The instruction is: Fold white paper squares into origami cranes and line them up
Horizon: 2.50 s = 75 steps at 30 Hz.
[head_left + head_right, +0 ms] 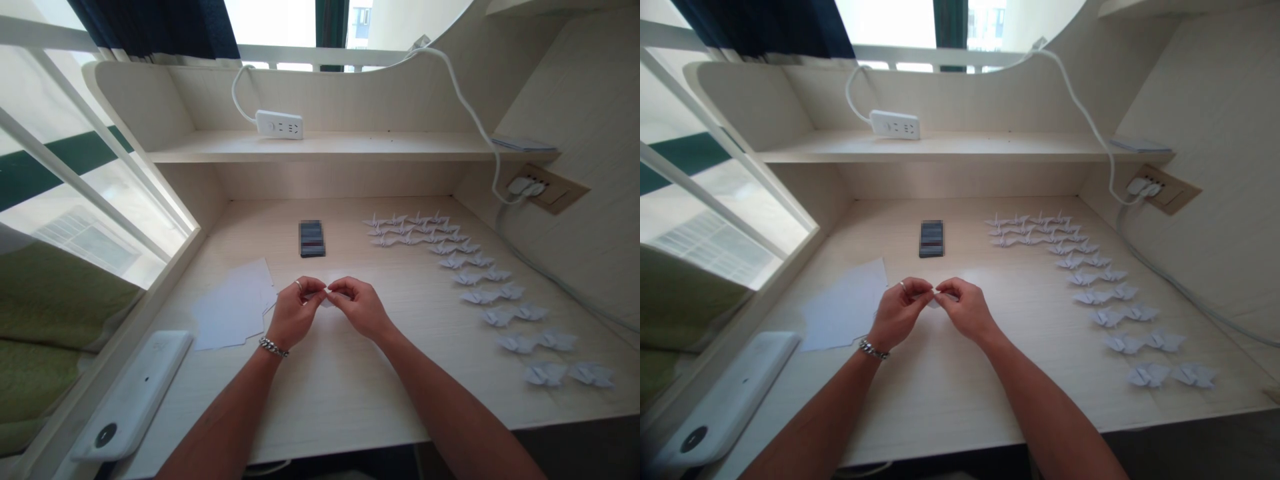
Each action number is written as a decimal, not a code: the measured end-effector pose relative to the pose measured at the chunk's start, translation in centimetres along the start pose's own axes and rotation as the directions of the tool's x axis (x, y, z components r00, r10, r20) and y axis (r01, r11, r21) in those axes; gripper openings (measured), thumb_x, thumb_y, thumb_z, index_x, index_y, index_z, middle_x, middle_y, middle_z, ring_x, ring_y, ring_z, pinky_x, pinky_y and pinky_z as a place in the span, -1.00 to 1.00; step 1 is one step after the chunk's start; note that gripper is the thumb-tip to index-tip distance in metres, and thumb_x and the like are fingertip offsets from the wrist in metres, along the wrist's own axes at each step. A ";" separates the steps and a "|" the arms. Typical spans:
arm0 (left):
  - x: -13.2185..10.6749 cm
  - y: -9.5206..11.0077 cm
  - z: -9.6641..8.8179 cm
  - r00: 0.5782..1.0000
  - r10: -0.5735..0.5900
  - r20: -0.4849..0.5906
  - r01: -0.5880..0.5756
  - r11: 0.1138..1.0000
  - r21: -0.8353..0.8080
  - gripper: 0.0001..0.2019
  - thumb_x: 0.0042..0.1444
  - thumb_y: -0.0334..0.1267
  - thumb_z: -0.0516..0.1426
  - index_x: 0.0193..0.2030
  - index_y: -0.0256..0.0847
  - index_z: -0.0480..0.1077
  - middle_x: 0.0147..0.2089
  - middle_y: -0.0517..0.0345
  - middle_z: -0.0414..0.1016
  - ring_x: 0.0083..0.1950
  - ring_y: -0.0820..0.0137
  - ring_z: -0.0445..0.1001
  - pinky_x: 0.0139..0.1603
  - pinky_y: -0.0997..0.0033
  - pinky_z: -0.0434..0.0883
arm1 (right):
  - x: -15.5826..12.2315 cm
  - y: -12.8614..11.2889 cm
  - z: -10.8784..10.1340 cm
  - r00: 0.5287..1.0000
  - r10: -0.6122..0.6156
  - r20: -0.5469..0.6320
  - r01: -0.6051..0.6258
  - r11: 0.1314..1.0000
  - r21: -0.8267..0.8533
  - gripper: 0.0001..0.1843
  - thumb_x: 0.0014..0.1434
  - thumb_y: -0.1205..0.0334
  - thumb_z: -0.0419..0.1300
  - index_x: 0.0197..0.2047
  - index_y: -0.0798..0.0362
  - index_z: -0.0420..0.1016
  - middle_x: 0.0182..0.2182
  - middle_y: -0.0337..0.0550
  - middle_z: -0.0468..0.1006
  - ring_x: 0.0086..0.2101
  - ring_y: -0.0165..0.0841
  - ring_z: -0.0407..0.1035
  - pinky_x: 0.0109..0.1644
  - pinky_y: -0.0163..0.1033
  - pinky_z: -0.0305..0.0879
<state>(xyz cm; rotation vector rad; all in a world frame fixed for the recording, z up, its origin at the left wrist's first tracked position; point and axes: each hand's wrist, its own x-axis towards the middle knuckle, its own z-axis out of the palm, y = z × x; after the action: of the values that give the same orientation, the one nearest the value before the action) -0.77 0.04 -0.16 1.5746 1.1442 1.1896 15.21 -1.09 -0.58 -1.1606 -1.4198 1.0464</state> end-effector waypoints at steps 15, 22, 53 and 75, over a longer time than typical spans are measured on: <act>-0.1 0.0 0.1 0.998 0.056 0.016 -0.057 0.996 0.071 -0.96 0.00 -0.32 0.21 -0.38 -0.21 0.43 -0.38 0.14 0.51 -0.32 0.38 0.47 -0.23 0.39 0.42 | -0.4 -0.7 -0.1 0.997 -0.062 0.035 0.069 0.964 -0.257 -0.87 0.13 0.20 0.16 -0.39 0.03 0.49 -0.45 -0.22 0.54 -0.41 -0.37 0.37 -0.28 -0.27 0.25; 0.1 0.2 -0.1 0.998 0.016 -0.067 -0.014 0.999 0.034 -0.92 -0.05 -0.32 0.23 -0.40 -0.22 0.41 -0.40 0.17 0.49 -0.35 0.41 0.45 -0.26 0.41 0.40 | 0.1 -0.3 -0.5 0.999 0.029 0.035 -0.024 0.989 -0.147 -0.85 0.09 0.16 0.20 -0.42 0.06 0.46 -0.48 -0.21 0.50 -0.44 -0.38 0.34 -0.33 -0.28 0.26; 0.5 -0.3 0.1 0.988 -0.112 0.109 0.120 0.990 -0.074 -0.74 0.01 -0.11 0.25 -0.30 -0.30 0.46 -0.30 0.06 0.55 -0.27 0.38 0.51 -0.21 0.40 0.44 | 0.5 0.9 0.2 0.995 0.023 -0.102 -0.012 0.994 0.109 -0.75 0.09 0.05 0.24 -0.35 0.09 0.50 -0.41 -0.16 0.53 -0.36 -0.33 0.40 -0.30 -0.27 0.33; 0.4 0.2 -0.5 0.991 -0.090 0.099 0.090 0.996 0.002 -0.80 0.06 -0.17 0.21 -0.28 -0.28 0.48 -0.40 0.10 0.54 -0.36 0.40 0.49 -0.29 0.42 0.42 | 0.4 0.3 -0.2 0.993 -0.003 -0.115 0.015 0.994 0.105 -0.64 0.00 0.15 0.33 -0.10 0.05 0.50 -0.22 -0.09 0.58 -0.26 -0.30 0.47 -0.23 -0.23 0.42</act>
<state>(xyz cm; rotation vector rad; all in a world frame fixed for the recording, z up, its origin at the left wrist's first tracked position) -1.14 0.39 0.17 1.5459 1.1360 1.0422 15.40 -0.67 -0.80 -1.1185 -1.2634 1.0197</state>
